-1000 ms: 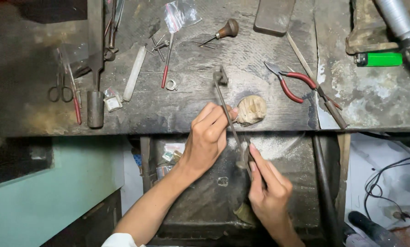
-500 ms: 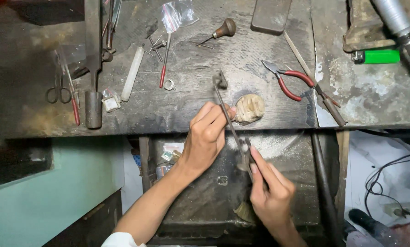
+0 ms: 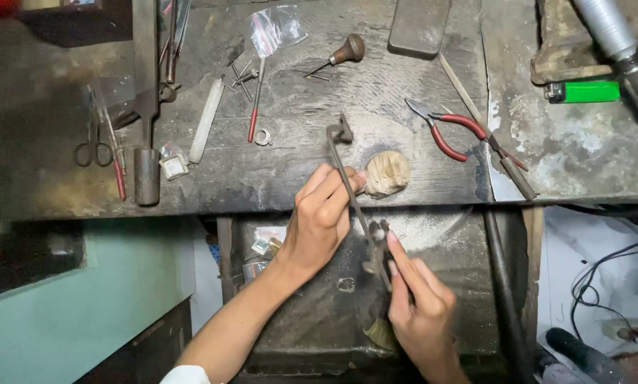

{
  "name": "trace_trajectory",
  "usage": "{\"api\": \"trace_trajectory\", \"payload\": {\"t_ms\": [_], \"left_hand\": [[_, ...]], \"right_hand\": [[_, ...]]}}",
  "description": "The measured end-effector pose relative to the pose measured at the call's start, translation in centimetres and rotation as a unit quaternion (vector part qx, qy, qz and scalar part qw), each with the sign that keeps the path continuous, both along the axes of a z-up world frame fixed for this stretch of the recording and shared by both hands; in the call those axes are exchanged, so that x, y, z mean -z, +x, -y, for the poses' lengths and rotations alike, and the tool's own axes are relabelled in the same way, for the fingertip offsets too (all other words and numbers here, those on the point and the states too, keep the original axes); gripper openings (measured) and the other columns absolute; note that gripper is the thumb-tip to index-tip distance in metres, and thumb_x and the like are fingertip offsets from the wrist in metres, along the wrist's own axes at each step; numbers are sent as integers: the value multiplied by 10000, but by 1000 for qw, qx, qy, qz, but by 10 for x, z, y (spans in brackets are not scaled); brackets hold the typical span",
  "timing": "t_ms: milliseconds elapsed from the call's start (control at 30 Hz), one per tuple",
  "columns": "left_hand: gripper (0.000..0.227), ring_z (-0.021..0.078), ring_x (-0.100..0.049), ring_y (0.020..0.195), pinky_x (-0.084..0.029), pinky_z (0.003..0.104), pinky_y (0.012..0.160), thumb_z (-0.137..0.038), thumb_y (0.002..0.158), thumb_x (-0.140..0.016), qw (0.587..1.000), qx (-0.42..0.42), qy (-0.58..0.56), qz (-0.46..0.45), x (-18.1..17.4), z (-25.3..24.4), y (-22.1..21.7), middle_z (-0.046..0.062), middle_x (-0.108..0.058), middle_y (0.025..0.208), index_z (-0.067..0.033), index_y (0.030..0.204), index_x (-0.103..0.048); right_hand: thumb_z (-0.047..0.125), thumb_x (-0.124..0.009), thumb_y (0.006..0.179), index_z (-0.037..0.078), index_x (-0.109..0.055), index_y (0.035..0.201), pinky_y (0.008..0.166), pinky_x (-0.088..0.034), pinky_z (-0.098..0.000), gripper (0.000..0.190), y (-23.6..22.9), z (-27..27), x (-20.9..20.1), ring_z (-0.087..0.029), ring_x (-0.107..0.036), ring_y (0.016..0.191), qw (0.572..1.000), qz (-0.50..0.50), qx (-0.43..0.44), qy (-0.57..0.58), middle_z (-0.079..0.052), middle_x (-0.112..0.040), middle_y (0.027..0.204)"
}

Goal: Shaping and smoothing a small metal ring using a jeweler's saw and a hand file at a workshop bench.

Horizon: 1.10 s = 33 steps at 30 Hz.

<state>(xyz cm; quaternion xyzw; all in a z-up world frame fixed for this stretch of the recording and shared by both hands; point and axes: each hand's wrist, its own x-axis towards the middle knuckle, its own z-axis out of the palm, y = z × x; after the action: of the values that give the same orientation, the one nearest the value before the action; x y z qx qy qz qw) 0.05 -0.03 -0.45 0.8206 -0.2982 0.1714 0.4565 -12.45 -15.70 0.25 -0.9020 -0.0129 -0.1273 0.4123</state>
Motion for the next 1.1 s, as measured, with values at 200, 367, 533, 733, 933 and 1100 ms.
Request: {"api": "trace_trajectory", "payload": {"t_ms": [200,367,533,733,933,1100], "left_hand": [[184,401,-578,880,-524,456,773,157,1006,-460,1000,9,3,5,-2,-1,0,268,-648,1041,149,1125,-599],[192,397,-579,873,-521,450,762,192,983,-461,1000,6,3,3,-1,0,0,271,-641,1015,154,1106,-603],[181,401,-591,904,-528,448,800,170,990,-456,1000,12,-1,-8,-3,-1,-2,269,-644,1041,149,1091,-605],[167,403,-594,892,-523,445,791,117,1023,-462,1000,10,-6,-9,-5,-1,1,263,-640,1019,146,1095,-610],[245,286,-699,933,-559,338,832,183,928,-526,994,-35,-40,-93,-7,-7,-2,168,-695,1009,55,1087,-661],[108,255,-745,1044,-574,326,968,52,967,-662,987,-34,-98,-123,-13,-12,0,129,-749,1088,12,1065,-680]], "right_hand": [[-47,-591,1006,-20,-632,1364,648,-471,-258,361,22,-7,3,-115,-487,614,999,16,-15,37,-54,-697,903],[-27,-595,1002,1,-638,1359,604,-444,-244,361,-7,3,-3,-102,-442,583,1000,1,-8,16,-22,-647,850],[-18,-604,1011,-2,-639,1363,637,-452,-246,354,12,-5,-2,-103,-451,602,999,10,-9,29,-18,-578,786],[-5,-586,1001,14,-650,1349,596,-447,-243,354,-12,3,-6,-103,-464,572,1000,-5,-1,1,-11,-640,824],[-17,-599,986,-56,-638,1316,540,-439,-248,334,-18,15,10,-78,-490,563,999,33,-18,21,-37,-696,839],[-51,-579,990,-130,-658,1238,776,-566,-287,273,-25,24,18,-184,-720,796,996,80,38,18,-195,-746,1145]]}}
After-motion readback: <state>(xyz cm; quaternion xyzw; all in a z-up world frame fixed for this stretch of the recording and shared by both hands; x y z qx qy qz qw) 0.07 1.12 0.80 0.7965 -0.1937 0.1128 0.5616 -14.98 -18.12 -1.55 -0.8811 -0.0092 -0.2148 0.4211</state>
